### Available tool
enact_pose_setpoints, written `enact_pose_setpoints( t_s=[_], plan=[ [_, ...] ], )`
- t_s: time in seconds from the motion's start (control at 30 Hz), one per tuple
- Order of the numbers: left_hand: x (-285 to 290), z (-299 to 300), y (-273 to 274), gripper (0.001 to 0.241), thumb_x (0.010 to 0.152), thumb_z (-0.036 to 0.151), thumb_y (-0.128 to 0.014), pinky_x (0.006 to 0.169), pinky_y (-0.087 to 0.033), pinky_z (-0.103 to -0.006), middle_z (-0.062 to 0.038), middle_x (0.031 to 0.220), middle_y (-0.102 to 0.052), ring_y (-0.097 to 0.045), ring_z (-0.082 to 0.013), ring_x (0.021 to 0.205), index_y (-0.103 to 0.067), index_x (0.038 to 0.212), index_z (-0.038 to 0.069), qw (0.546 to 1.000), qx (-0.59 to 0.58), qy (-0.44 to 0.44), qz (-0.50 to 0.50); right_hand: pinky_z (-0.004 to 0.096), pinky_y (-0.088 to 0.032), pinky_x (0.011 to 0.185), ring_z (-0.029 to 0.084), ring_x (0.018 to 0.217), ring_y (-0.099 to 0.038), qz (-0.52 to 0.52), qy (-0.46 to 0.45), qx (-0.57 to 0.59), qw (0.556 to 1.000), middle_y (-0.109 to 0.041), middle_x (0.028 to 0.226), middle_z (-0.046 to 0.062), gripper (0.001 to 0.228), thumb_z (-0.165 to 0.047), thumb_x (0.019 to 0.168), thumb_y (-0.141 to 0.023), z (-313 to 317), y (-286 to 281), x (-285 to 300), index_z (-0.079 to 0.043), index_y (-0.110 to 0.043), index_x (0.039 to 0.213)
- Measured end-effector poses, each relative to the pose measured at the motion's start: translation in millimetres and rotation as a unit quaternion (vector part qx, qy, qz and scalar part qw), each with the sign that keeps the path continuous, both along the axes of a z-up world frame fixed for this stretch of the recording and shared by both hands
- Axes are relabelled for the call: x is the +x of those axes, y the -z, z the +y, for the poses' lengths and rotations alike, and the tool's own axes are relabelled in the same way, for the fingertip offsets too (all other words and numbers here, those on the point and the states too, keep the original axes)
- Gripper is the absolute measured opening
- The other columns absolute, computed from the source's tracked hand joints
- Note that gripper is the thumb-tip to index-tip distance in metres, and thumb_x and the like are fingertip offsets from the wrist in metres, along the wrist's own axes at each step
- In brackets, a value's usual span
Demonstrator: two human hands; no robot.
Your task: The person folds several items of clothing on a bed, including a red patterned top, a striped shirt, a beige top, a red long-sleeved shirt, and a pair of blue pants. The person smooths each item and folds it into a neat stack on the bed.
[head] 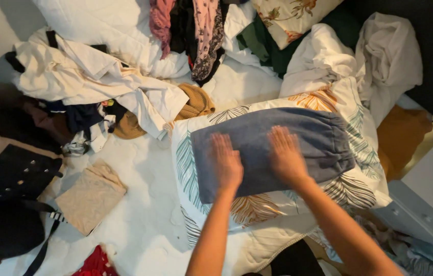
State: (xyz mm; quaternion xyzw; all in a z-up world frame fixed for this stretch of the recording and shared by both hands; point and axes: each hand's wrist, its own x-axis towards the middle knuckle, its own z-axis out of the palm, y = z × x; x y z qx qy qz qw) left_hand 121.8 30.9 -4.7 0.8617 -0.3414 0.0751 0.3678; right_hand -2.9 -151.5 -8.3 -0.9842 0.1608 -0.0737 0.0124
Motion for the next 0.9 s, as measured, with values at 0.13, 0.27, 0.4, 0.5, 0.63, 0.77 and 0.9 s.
enact_pose_setpoints(
  t_s=[0.13, 0.27, 0.4, 0.5, 0.63, 0.77, 0.9],
  plan=[
    [-16, -36, 49, 0.057, 0.107, 0.021, -0.041, 0.132, -0.016, -0.0551, -0.015, 0.173, -0.027, -0.022, -0.0373, 0.163, -0.037, 0.163, 0.01, 0.994, -0.017, 0.097, 0.046, 0.051, -0.019, 0.129, 0.033, 0.159, -0.025, -0.08, -0.146, 0.142, 0.976, -0.031, 0.168, 0.015, 0.065, -0.032, 0.1, -0.051, 4, 28, 12, -0.005, -0.038, 0.157],
    [-6, -12, 56, 0.059, 0.105, 0.036, -0.047, 0.127, -0.015, -0.0573, -0.007, 0.171, -0.028, -0.024, -0.0312, 0.159, -0.038, 0.16, 0.019, 0.989, 0.11, 0.091, 0.029, 0.05, -0.019, 0.123, 0.026, 0.153, -0.026, 0.021, -0.069, 0.084, 0.994, -0.033, 0.166, 0.005, 0.066, -0.049, 0.097, -0.05, -21, 0, -1, -0.018, -0.04, 0.155],
    [10, 39, 58, 0.07, 0.099, 0.047, -0.053, 0.123, -0.013, -0.0598, -0.007, 0.169, -0.026, -0.022, -0.0302, 0.156, -0.034, 0.16, 0.018, 0.983, 0.181, 0.009, 0.019, 0.053, -0.016, 0.124, 0.03, 0.154, -0.025, -0.073, 0.0, 0.099, 0.992, -0.033, 0.168, 0.006, 0.07, -0.055, 0.098, -0.046, -67, 20, -41, -0.02, -0.039, 0.157],
    [24, 74, 76, 0.069, 0.099, 0.047, -0.053, 0.123, -0.011, -0.0625, -0.005, 0.169, -0.024, -0.02, -0.0319, 0.157, -0.033, 0.16, 0.022, 0.974, 0.222, -0.05, 0.019, 0.061, -0.004, 0.127, 0.02, 0.154, -0.029, -0.009, 0.082, 0.006, 0.997, -0.035, 0.167, -0.001, 0.075, -0.061, 0.093, -0.046, -71, 9, -55, -0.025, -0.041, 0.158],
    [53, 120, 82, 0.067, 0.1, 0.045, -0.052, 0.12, -0.008, -0.066, -0.006, 0.169, -0.021, -0.016, -0.0347, 0.156, -0.03, 0.159, 0.024, 0.954, 0.282, -0.094, 0.038, 0.07, 0.006, 0.128, 0.026, 0.166, -0.024, -0.08, 0.084, 0.017, 0.993, -0.032, 0.174, -0.001, 0.069, -0.061, 0.103, -0.04, -93, 10, -80, -0.023, -0.039, 0.16],
    [72, 126, 83, 0.072, 0.102, 0.034, -0.047, 0.12, -0.004, -0.0682, -0.016, 0.169, -0.016, -0.012, -0.037, 0.158, -0.019, 0.163, 0.007, 0.949, 0.181, -0.242, 0.088, 0.071, 0.01, 0.119, 0.038, 0.163, -0.014, -0.142, 0.19, 0.025, 0.971, -0.026, 0.173, 0.018, 0.074, -0.054, 0.104, -0.043, -96, -21, -80, -0.005, -0.038, 0.16],
    [49, 22, 25, 0.067, 0.11, 0.022, -0.042, 0.13, -0.007, -0.0517, -0.029, 0.17, -0.007, -0.006, -0.0468, 0.158, -0.01, 0.162, -0.004, 0.992, -0.047, -0.117, 0.027, 0.056, -0.007, 0.127, 0.04, 0.16, -0.011, -0.124, 0.131, 0.013, 0.984, -0.018, 0.17, 0.029, 0.078, -0.035, 0.1, -0.048, -64, -10, -26, 0.008, -0.026, 0.162]
  ],
)
